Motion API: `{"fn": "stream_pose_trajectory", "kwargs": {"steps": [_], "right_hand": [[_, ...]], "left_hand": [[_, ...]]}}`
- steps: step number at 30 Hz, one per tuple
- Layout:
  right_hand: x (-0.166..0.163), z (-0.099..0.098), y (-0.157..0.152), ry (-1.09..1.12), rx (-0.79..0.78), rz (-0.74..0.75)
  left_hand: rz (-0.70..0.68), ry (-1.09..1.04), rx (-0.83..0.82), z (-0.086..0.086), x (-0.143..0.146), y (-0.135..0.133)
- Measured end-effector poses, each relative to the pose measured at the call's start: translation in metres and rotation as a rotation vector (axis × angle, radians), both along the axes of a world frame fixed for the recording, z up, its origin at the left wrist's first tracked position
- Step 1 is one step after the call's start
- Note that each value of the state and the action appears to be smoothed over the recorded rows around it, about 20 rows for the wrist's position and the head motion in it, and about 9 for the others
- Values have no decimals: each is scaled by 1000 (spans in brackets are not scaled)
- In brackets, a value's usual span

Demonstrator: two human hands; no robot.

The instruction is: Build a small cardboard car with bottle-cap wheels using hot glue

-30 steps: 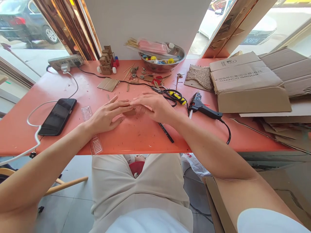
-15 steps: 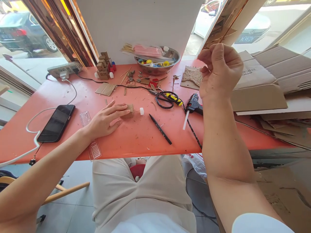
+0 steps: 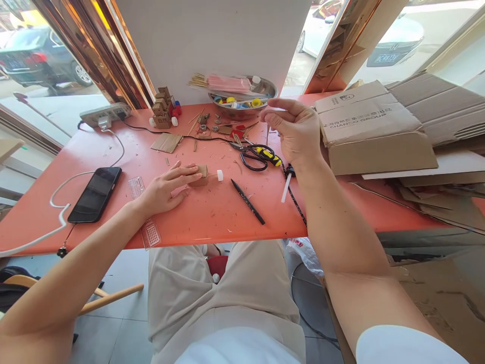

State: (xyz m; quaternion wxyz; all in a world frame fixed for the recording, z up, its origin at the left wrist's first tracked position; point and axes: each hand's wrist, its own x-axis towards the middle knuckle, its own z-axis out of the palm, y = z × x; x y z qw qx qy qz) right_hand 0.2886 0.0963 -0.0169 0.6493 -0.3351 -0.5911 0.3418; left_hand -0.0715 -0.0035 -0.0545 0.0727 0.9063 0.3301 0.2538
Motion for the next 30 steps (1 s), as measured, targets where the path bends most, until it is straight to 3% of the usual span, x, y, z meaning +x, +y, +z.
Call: {"fn": "stream_pose_trajectory", "kwargs": {"steps": [14, 22, 26, 30], "right_hand": [[-18, 4, -27, -102, -72, 158], [-19, 13, -38, -284, -112, 40], [-21, 12, -46, -342, -192, 62], [-20, 9, -51, -606, -214, 18]], "left_hand": [[-15, 30, 35, -2, 4, 1], [-46, 7, 110, -11, 6, -1], [-47, 7, 109, -14, 7, -2], [-52, 11, 99, -14, 10, -3]]}}
